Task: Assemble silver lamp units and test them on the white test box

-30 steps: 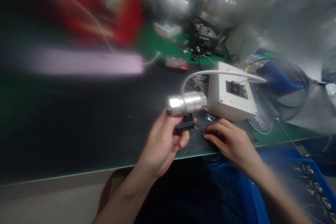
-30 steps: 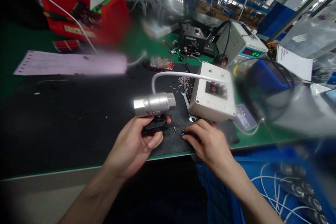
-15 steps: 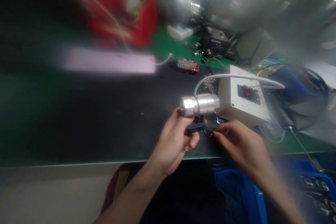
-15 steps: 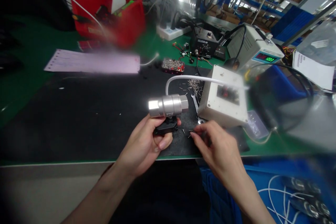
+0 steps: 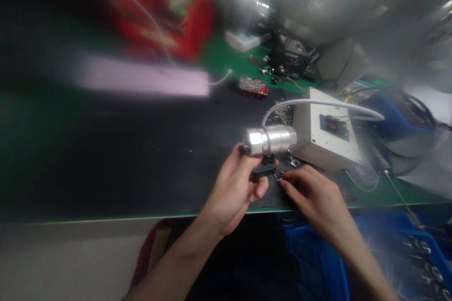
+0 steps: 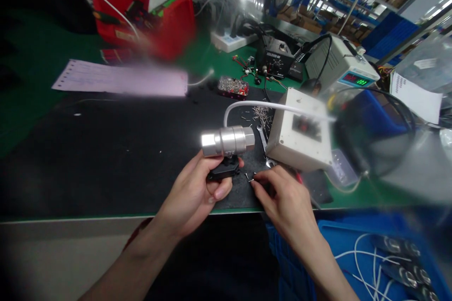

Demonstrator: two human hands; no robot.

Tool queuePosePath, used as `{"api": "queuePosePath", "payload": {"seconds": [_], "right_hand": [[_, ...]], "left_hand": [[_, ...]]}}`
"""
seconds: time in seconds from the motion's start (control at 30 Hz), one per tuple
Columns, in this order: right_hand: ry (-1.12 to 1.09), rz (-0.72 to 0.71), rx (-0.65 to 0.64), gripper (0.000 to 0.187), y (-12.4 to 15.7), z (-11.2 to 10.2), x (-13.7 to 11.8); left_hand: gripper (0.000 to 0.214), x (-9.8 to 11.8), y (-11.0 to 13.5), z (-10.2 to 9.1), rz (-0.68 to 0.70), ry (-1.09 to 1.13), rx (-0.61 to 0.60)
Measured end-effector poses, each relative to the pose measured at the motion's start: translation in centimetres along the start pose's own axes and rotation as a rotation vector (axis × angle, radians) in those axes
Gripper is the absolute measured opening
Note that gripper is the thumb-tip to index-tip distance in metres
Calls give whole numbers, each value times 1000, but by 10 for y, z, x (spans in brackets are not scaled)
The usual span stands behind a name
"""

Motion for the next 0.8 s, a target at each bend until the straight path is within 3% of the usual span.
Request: {"api": "queuePosePath", "payload": {"seconds": [0.27, 0.37, 0.57, 0.67, 0.8], "right_hand": [[-6, 10, 41, 9, -1, 2, -5], [-73, -26, 126, 6, -1, -7, -16], [33, -324, 411, 11, -11, -33, -69], [157, -459, 402, 17, -19, -29, -82], [282, -515, 364, 23, -24, -22, -79]], "left_hand": [[19, 0, 0, 1, 7, -4, -7], [20, 0, 0, 1, 1, -3, -2], [23, -1, 0, 0, 24, -24, 2], [20, -2, 1, -1, 35, -28, 5], [23, -3, 0, -1, 34, -60, 9]]}}
Point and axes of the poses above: each hand's wrist, its own y-axis away from the middle knuckle, its own z-axis out of the palm, x = y × z, the point moved 4 cm from there along -y, towards the middle knuckle, and after that the axes turned 9 degrees about -z, right-handed, at the moved point
